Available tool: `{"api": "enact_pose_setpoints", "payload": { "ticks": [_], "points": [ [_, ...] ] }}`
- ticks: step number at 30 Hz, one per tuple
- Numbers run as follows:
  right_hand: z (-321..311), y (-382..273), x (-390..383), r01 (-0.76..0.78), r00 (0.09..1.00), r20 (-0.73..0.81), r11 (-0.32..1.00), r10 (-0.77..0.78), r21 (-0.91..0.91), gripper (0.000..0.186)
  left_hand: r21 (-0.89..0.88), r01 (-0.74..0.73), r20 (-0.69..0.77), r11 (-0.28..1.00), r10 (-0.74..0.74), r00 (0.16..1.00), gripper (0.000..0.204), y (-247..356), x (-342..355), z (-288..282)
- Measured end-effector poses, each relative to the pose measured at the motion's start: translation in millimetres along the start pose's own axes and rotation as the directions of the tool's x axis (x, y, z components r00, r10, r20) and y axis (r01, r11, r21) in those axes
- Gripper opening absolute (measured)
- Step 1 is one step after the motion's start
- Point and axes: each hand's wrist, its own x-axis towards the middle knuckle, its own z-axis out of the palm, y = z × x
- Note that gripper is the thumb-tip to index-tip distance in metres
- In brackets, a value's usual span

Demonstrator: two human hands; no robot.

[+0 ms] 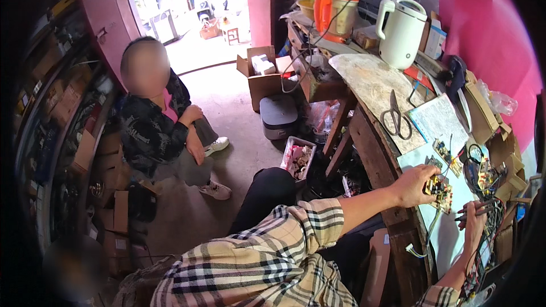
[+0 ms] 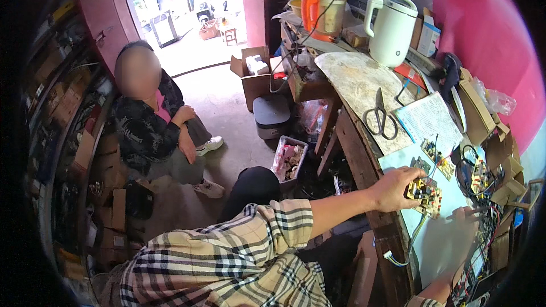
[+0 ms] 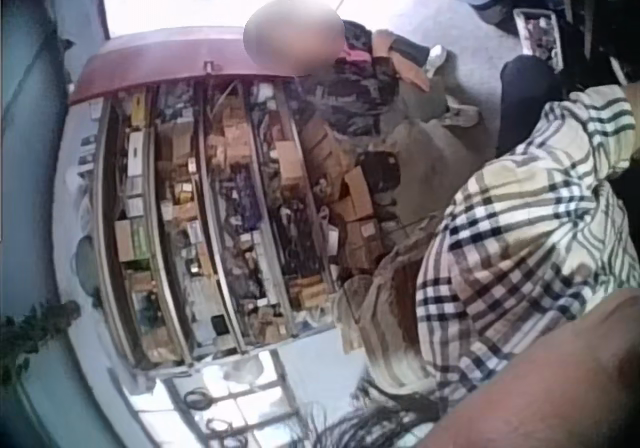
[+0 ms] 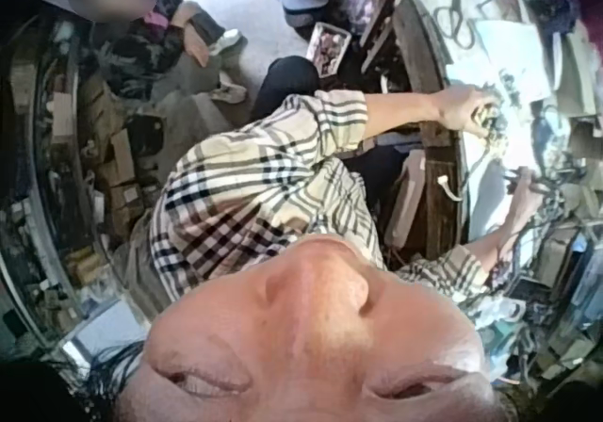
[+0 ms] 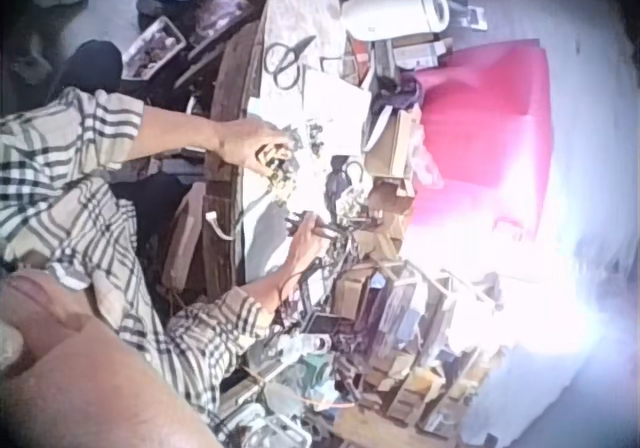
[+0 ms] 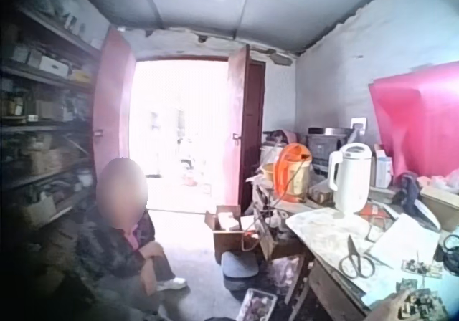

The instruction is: The person sits on the floor and uses a multimeter to test points on a small circuit board. They repeatedly place the probes on different components, flip the board over, and continue testing while another person sits nearby.

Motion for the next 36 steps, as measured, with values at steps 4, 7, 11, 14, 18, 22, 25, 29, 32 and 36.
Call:
{"api": "enact_pose_setpoints", "payload": {
  "ticks": [4,7,11,14,18,22,25,29,32,36],
  "points": [
    [5,-10,-2,0.039,0.997,-0.06,0.999,-0.041,-0.022,0.027,-0.012,0.007,-0.015,1.0,-0.007,1.0,0.059,-2,2,3],
    [9,-18,-5,-0.024,0.999,-0.03,0.995,0.027,0.101,0.03,-0.049,0.058,0.004,0.997,-0.057,0.998,0.061,-3,1,2],
    [6,-12,-4,-0.03,1.0,0.002,0.999,0.03,0.03,0.031,-0.061,0.074,0.004,0.995,-0.074,0.997,0.061,-2,0,1],
    [9,-6,-3,0.206,0.976,-0.018,0.951,-0.216,-0.231,0.03,-0.066,0.059,-0.012,0.996,-0.06,0.998,0.059,-3,0,0],
    [7,-10,-2,0.18,0.984,0.018,0.962,-0.18,-0.208,0.03,-0.058,0.063,-0.019,0.996,-0.064,0.998,0.06,1,0,-3],
    [8,-15,-3,-0.001,1.0,-0.002,1.0,0.001,-0.01,0.029,-0.056,0.068,-0.016,0.996,-0.069,0.998,0.061,2,0,-3],
    [7,-14,-1,0.012,1.0,0.01,1.0,-0.012,-0.026,0.028,-0.055,0.065,-0.018,0.996,-0.066,0.998,0.06,2,0,-3],
    [5,-5,3,0.045,0.999,0.015,0.998,-0.044,-0.043,0.028,-0.048,0.084,-0.019,0.995,-0.085,0.996,0.061,3,-1,-4],
    [6,-4,2,0.063,0.998,0.009,0.997,-0.063,-0.043,0.028,-0.043,0.083,-0.025,0.996,-0.084,0.996,0.062,0,0,-1],
    [3,5,6,0.048,0.999,0.008,0.998,-0.048,-0.04,0.028,-0.062,0.112,0.0,0.992,-0.112,0.994,0.062,4,0,-3]
  ]
}}
